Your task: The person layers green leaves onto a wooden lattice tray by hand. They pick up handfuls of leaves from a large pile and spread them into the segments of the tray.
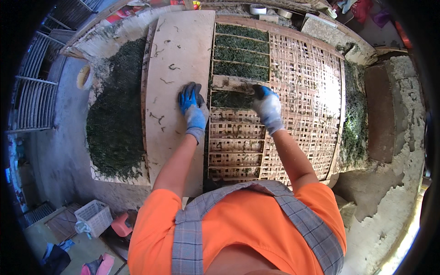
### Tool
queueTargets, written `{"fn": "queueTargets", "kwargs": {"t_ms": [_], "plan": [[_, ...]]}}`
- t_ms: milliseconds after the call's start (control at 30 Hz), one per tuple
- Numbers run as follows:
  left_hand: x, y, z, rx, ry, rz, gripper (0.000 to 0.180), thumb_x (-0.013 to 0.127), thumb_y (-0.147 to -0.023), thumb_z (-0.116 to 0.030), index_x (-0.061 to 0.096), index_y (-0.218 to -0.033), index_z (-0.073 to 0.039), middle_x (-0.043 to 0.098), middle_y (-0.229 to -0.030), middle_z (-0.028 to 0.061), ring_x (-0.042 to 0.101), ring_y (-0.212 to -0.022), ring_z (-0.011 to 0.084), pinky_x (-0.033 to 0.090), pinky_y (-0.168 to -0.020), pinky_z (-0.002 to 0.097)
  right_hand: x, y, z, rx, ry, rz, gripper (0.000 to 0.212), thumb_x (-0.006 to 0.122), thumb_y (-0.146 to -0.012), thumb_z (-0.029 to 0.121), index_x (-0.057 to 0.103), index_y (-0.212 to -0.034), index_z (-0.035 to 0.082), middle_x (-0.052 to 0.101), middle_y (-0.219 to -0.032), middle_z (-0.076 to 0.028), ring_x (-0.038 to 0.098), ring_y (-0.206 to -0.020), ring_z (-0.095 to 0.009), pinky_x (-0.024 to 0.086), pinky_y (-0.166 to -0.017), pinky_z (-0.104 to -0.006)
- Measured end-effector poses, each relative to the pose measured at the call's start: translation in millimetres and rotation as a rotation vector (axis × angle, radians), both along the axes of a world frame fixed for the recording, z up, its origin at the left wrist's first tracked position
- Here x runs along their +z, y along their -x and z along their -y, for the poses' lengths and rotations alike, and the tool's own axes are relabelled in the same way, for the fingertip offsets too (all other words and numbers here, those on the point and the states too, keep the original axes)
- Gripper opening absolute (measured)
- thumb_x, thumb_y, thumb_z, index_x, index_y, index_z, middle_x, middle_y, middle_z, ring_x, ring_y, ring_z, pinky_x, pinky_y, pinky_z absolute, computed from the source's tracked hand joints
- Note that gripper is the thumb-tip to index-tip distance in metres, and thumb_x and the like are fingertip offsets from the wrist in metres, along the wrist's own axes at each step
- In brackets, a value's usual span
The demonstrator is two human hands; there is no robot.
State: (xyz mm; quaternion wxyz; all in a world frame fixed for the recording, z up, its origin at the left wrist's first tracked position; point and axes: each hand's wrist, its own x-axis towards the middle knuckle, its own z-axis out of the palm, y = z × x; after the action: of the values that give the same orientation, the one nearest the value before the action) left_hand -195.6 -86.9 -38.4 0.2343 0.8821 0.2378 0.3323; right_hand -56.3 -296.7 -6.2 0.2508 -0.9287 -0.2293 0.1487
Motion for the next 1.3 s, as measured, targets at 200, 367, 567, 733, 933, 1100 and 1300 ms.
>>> {"fn": "queueTargets", "kwargs": {"t_ms": [200, 367, 567, 733, 933, 1100, 1300], "plan": [[16, 4, 18, -0.195, -0.249, -0.136, 0.049, 0.06, -0.084, -0.027, 0.055, -0.13, -0.013, 0.047, -0.137, 0.0141, 0.041, -0.128, 0.0354, 0.028, -0.111, 0.0494, -7, 27, 0, 0.39, -0.194, 0.452, 0.05, 0.072, -0.076, 0.031, 0.059, -0.122, 0.016, 0.061, -0.12, -0.012, 0.06, -0.1, -0.028, 0.047, -0.092, -0.0452], [25, -6, 24, 0.039, -0.188, -0.308, 0.07, 0.063, -0.084, -0.039, 0.041, -0.141, -0.006, 0.037, -0.145, 0.0191, 0.035, -0.133, 0.0384, 0.024, -0.112, 0.0525, 27, -3, -42, 0.18, 0.18, 0.498, 0.038, 0.068, -0.082, 0.033, 0.064, -0.116, 0.019, 0.065, -0.113, -0.012, 0.062, -0.102, -0.029, 0.049, -0.088, -0.0426], [10, 2, 16, -0.024, -0.117, -0.09, 0.053, 0.059, -0.087, -0.026, 0.047, -0.132, -0.001, 0.048, -0.133, 0.0194, 0.041, -0.128, 0.0361, 0.026, -0.112, 0.0481, 28, -6, -25, 0.331, 0.367, 0.21, 0.037, 0.062, -0.086, 0.03, 0.06, -0.123, 0.027, 0.059, -0.121, -0.009, 0.057, -0.11, -0.031, 0.051, -0.087, -0.0419], [3, -6, 18, -0.063, -0.185, 0.003, 0.037, 0.061, -0.084, -0.023, 0.059, -0.116, -0.004, 0.058, -0.119, 0.0141, 0.048, -0.118, 0.0328, 0.03, -0.109, 0.0473, -40, 12, -6, 0.393, 0.281, 0.436, 0.043, 0.058, -0.08, 0.02, 0.057, -0.123, 0.015, 0.059, -0.116, -0.014, 0.057, -0.104, -0.033, 0.051, -0.082, -0.0415], [-37, 27, -6, -0.305, 0.87, 0.302, 0.026, 0.055, -0.09, -0.015, 0.061, -0.114, -0.004, 0.062, -0.115, 0.0101, 0.056, -0.108, 0.0218, 0.043, -0.096, 0.0344, -8, 2, -6, 0.241, -0.156, 0.366, 0.033, 0.065, -0.084, 0.038, 0.068, -0.107, 0.015, 0.067, -0.106, -0.016, 0.063, -0.099, -0.036, 0.052, -0.086, -0.0422], [-2, 200, 23, -0.201, 1.412, -0.22, 0.02, 0.057, -0.094, -0.014, 0.063, -0.111, -0.005, 0.068, -0.092, 0.007, 0.064, -0.076, 0.0171, 0.053, -0.069, 0.0315, 24, 99, 51, 0.031, -0.268, -0.418, 0.032, 0.063, -0.092, 0.035, 0.069, -0.099, 0.004, 0.071, -0.085, -0.006, 0.063, -0.074, -0.01, 0.049, -0.069, -0.0266], [-11, 311, 19, -0.44, 1.068, -1.002, 0.045, 0.054, -0.092, -0.043, 0.069, -0.106, -0.003, 0.071, -0.086, 0.0161, 0.067, -0.086, 0.0223, 0.051, -0.08, 0.0365, -54, 240, 33, 0.906, 0.313, -0.631, 0.041, 0.064, -0.074, 0.031, 0.068, -0.106, 0.005, 0.067, -0.102, -0.022, 0.065, -0.089, -0.038, 0.051, -0.077, -0.0451]]}}
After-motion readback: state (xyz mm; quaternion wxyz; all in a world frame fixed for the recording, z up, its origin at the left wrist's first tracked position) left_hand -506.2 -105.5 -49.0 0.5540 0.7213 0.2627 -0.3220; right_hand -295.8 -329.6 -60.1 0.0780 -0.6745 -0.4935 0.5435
